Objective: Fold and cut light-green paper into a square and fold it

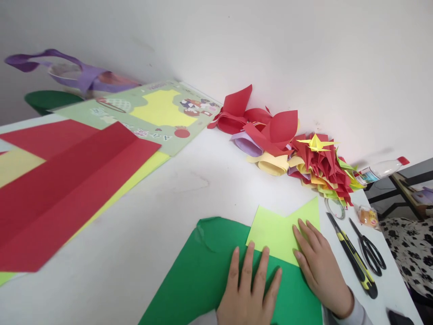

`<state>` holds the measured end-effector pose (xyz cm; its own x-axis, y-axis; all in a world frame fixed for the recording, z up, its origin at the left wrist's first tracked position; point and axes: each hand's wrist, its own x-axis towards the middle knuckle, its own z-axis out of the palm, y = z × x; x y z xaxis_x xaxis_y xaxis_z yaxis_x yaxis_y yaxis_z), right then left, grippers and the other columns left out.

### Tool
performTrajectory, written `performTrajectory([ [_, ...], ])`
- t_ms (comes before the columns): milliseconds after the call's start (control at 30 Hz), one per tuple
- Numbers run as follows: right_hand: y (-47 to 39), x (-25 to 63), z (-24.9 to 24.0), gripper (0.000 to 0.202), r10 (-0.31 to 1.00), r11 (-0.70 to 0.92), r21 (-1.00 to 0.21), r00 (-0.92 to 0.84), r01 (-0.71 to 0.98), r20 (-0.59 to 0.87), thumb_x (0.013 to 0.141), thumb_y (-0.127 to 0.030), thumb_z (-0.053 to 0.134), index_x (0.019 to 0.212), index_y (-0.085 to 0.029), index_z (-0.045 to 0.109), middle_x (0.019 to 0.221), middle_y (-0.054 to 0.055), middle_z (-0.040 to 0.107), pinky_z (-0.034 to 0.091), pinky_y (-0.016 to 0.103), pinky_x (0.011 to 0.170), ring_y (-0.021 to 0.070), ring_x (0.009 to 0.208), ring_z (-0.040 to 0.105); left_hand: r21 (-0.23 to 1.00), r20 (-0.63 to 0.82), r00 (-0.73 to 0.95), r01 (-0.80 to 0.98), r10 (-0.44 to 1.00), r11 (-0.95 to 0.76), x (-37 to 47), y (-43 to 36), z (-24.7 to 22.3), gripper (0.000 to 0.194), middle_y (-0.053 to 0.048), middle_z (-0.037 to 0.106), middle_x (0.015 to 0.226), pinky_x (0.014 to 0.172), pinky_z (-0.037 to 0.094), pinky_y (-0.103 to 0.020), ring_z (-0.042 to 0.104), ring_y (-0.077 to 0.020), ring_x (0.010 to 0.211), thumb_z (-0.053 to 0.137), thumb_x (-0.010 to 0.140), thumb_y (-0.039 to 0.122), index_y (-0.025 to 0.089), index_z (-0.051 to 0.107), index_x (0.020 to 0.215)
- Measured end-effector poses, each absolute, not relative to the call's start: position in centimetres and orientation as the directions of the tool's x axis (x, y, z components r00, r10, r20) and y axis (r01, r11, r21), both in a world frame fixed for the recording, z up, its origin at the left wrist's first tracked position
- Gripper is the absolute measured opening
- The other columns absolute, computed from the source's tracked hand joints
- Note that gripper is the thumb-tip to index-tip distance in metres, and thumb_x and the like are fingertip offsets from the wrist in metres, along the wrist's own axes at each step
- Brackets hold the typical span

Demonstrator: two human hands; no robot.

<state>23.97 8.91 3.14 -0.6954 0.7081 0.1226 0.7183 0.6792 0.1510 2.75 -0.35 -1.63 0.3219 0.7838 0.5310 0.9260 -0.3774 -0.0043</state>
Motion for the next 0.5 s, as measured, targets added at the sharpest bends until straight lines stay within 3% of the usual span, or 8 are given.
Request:
performTrajectory([
  [133,8.91,24.01,3.15,0.051,0.707,0.682,0.15,-0.698,0.716,0.114,0.1,-0.031,0.041,0.148,-0.019,0.033,0.151,0.011,0.039,0.045,0.051,0.104,0.0311,0.14,0.031,-0.028,0.518,0.321,0.933,0.793,-0.359,2.57,-0.35,-1.57,0.059,-0.004,0.06,0.135,0.101,0.022,-0.065,0.054,-0.0438,0.113,0.058,0.084,0.049,0.04,0.044,0.14],
  [300,8.93,24.0,3.17,0.05,0.713,0.678,0.147,-0.693,0.72,0.108,0.099,-0.032,0.041,0.147,-0.018,0.036,0.151,0.011,0.04,0.045,0.051,0.104,0.0313,0.14,0.031,0.061,0.475,0.321,0.917,0.819,-0.395,2.41,-0.73,-1.69,0.073,-0.004,0.058,0.136,0.102,0.006,-0.075,0.046,-0.0528,0.117,0.051,0.073,0.078,0.04,0.05,0.136],
  [500,8.89,23.93,3.16,0.049,0.717,0.673,0.142,-0.687,0.726,0.117,0.099,-0.032,0.042,0.146,-0.018,0.038,0.15,0.011,0.041,0.046,0.051,0.103,0.031,0.139,0.033,0.077,0.486,0.332,0.905,0.808,-0.419,3.14,-0.72,-1.84,0.071,-0.005,0.062,0.132,0.113,0.007,-0.055,0.046,-0.0374,0.125,0.048,0.081,0.072,0.036,0.04,0.143],
])
